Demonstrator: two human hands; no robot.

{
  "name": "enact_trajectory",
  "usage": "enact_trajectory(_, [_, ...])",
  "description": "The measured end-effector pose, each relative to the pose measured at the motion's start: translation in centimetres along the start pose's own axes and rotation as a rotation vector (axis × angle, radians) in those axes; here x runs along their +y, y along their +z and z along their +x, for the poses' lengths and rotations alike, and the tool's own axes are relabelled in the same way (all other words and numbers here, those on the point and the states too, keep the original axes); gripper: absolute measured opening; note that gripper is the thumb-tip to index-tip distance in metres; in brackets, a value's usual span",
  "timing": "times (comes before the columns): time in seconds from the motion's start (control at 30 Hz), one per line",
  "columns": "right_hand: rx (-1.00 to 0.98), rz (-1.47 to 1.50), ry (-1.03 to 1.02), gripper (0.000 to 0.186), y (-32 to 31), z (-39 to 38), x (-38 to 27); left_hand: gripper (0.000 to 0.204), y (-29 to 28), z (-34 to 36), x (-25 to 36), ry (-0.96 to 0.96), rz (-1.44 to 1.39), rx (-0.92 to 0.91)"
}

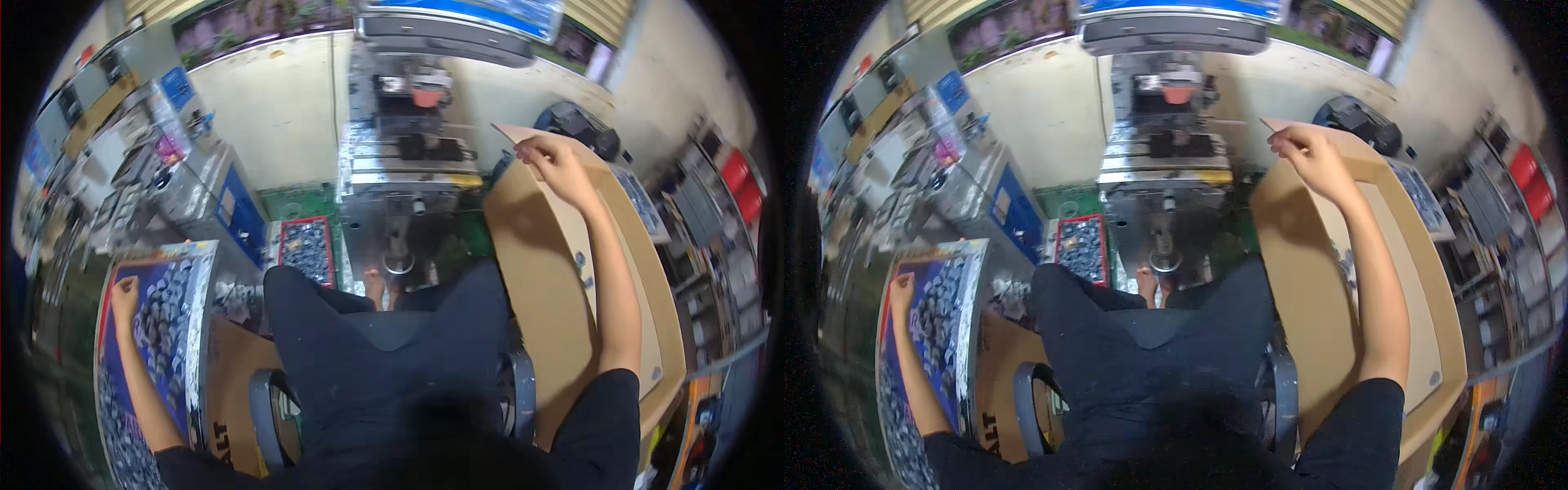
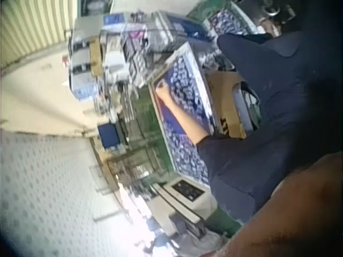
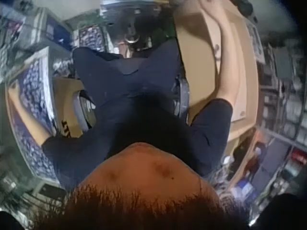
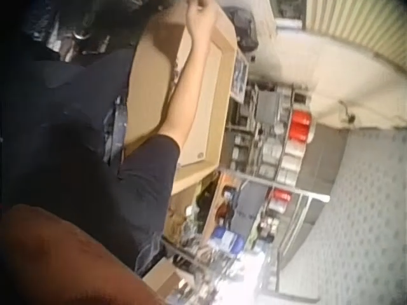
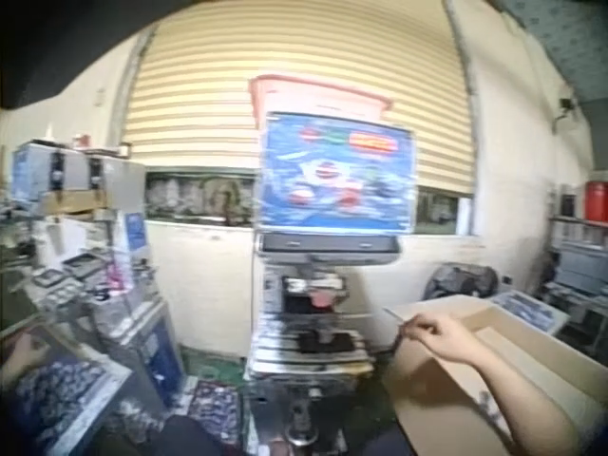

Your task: The recorder is using a pad printing machine to apply a logo or symbol to plastic components, specifically what looks like lock buttons.

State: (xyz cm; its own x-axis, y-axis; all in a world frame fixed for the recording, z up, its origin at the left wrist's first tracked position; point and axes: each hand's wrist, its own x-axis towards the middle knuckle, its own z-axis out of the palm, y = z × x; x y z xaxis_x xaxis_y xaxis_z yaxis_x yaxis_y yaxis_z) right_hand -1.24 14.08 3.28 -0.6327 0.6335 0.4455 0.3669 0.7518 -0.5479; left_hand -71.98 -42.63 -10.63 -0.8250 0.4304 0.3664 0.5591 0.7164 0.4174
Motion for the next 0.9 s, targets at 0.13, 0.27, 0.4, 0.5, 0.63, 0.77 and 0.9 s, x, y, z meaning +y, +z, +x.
enact_trajectory(0.13, [-0.175, -0.326, 0.416, 0.015, -6.1, -2.8, 5.6, 0.033, 5.0, -0.6, 14.2, 0.060, -0.614, -0.321])
enact_trajectory(0.27, [-0.616, -0.519, 0.904, 0.028, -7.3, -6.1, 9.3, 0.046, 3.2, -2.7, 25.9, 0.268, -0.576, -0.322])
enact_trajectory(0.4, [-0.706, -0.644, 1.114, 0.045, -7.1, -9.5, 9.9, 0.063, 4.7, -5.3, 38.7, 0.411, -0.719, -0.411])
enact_trajectory(0.5, [-0.708, -0.637, 1.183, 0.056, -5.8, -10.3, 10.0, 0.061, 5.6, -6.1, 44.4, 0.525, -0.825, -0.484])
enact_trajectory(0.63, [-0.654, -0.427, 1.088, 0.041, -5.8, -11.9, 12.4, 0.041, 9.5, -6.6, 50.8, 0.700, -0.844, -0.397])
enact_trajectory(0.77, [-0.477, -0.401, 0.870, 0.029, -5.6, -11.5, 12.4, 0.035, 10.6, -8.1, 55.1, 0.787, -0.839, -0.410])
enact_trajectory(0.9, [-0.075, -0.163, 0.666, 0.023, -5.7, -10.6, 13.6, 0.046, 11.4, -9.8, 57.5, 0.843, -0.794, -0.335])
